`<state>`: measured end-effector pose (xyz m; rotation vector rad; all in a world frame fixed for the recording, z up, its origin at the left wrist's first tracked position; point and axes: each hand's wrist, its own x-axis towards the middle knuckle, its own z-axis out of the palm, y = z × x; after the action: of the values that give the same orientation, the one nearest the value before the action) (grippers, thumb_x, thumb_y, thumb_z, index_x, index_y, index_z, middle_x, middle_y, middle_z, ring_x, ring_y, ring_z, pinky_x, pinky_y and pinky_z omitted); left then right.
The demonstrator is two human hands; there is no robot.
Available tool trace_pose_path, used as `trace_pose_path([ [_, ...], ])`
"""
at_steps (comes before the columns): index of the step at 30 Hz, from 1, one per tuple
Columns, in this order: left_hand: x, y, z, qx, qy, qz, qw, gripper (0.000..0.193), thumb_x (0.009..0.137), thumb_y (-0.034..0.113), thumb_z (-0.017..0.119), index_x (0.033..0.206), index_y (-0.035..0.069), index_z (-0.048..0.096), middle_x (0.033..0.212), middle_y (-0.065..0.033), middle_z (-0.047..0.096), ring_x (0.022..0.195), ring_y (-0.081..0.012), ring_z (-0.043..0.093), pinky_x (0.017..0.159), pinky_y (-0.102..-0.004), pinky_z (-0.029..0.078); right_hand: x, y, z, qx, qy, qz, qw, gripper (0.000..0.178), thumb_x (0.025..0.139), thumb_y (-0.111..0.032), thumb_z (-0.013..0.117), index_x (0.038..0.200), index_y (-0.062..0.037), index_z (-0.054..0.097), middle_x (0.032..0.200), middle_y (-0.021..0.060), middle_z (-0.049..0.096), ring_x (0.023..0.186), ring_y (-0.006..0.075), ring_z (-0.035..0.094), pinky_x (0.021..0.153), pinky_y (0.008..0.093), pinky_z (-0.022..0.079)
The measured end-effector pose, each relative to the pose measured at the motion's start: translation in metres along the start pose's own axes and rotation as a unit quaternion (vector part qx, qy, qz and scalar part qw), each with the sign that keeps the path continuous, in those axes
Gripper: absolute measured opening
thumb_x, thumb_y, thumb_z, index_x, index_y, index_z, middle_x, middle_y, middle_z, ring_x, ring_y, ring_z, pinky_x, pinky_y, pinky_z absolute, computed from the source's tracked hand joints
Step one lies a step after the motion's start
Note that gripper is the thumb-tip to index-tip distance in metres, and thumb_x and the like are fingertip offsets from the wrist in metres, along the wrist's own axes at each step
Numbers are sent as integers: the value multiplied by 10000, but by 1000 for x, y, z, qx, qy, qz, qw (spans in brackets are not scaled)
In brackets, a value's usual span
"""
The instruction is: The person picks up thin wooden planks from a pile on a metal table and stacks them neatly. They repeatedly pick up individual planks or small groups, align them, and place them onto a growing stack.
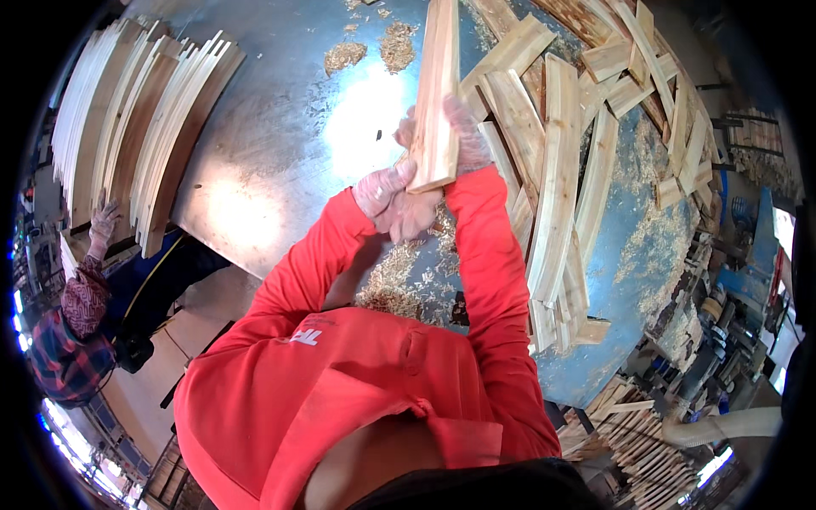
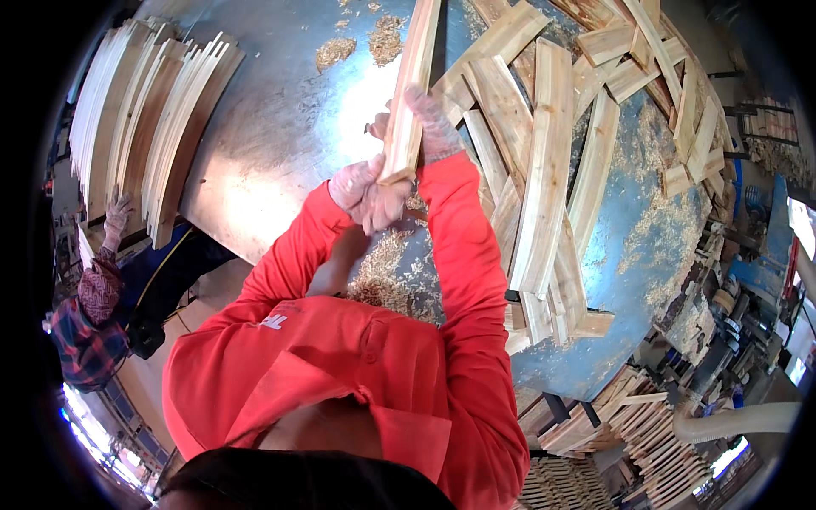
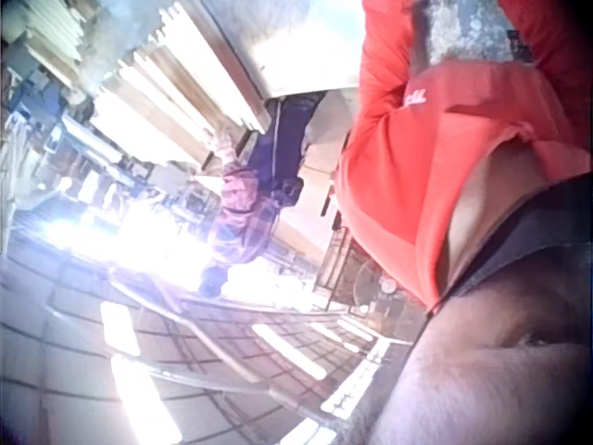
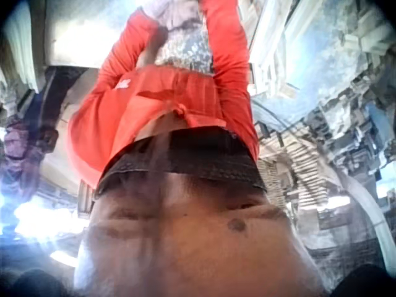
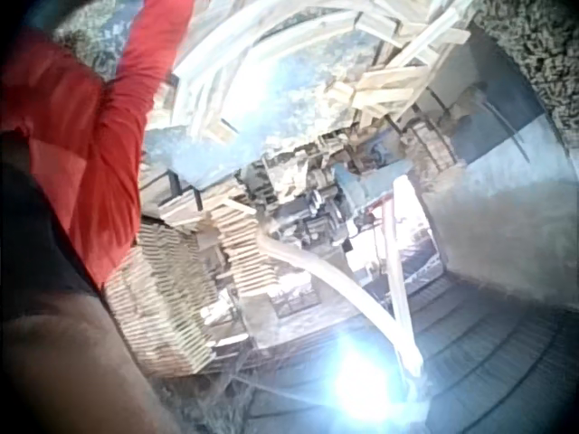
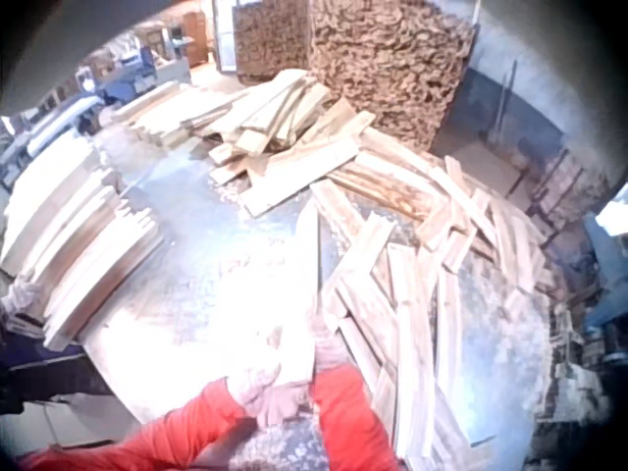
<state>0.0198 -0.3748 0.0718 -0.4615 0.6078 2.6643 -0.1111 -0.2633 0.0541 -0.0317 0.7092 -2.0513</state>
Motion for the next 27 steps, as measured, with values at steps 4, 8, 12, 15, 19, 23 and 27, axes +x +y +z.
trace_pose_path([
  [4,-24,5,-28,456,272,8,848,629,965,562,400,1073,-20,613,922,-152,670,841,-238,646,757,-357,521,-16,31,19,-353,230,-87,903,844,802,-480,719,1430,-54,349,1075,163,619,897,259,644,758,433,515],
  [8,-29,4,-30,131,282,59,949,409,937,336,572,1125,-26,610,1020,-131,672,914,-227,659,838,-384,542,-50,54,44,-717,200,-75,663,602,909,-330,613,1422,-105,392,1235,232,570,1152,356,560,936,414,454],
  [12,-37,11,-49,131,169,47,976,352,886,196,653,1153,-28,600,1027,-147,669,943,-214,657,848,-385,548,-127,34,19,-697,226,-305,609,665,846,-334,690,1402,-79,430,1324,220,518,1201,348,525,1009,413,415],
  [15,-69,28,-87,160,194,44,967,305,877,138,648,1139,-17,626,1062,-132,671,933,-207,657,857,-361,538,-201,3,-23,-797,396,-106,444,966,747,-515,717,1484,-93,258,1427,260,384,1313,375,398,1079,453,329],
  [19,-141,51,-133,709,236,56,662,263,886,184,629,1102,38,663,973,-49,669,776,-159,644,647,-297,538,-238,-20,-58,-864,426,85,256,1062,724,-630,657,1508,-116,157,1474,286,274,1358,414,312,1099,506,276],
  [23,-205,45,-152,711,480,-29,513,503,817,429,600,1184,86,623,1001,-188,687,1004,-320,651,833,-401,497,-244,-43,-60,-839,420,67,339,936,726,-430,756,1468,-87,301,1429,240,390,1319,363,395,1082,424,328],
  [27,-227,30,-167,716,521,-138,444,580,844,476,574,1248,63,527,1201,-244,594,1115,-415,566,959,-457,438,-264,-58,-61,-581,402,-53,705,671,765,-202,756,1355,-44,476,1259,185,561,1158,289,549,953,341,446],
])
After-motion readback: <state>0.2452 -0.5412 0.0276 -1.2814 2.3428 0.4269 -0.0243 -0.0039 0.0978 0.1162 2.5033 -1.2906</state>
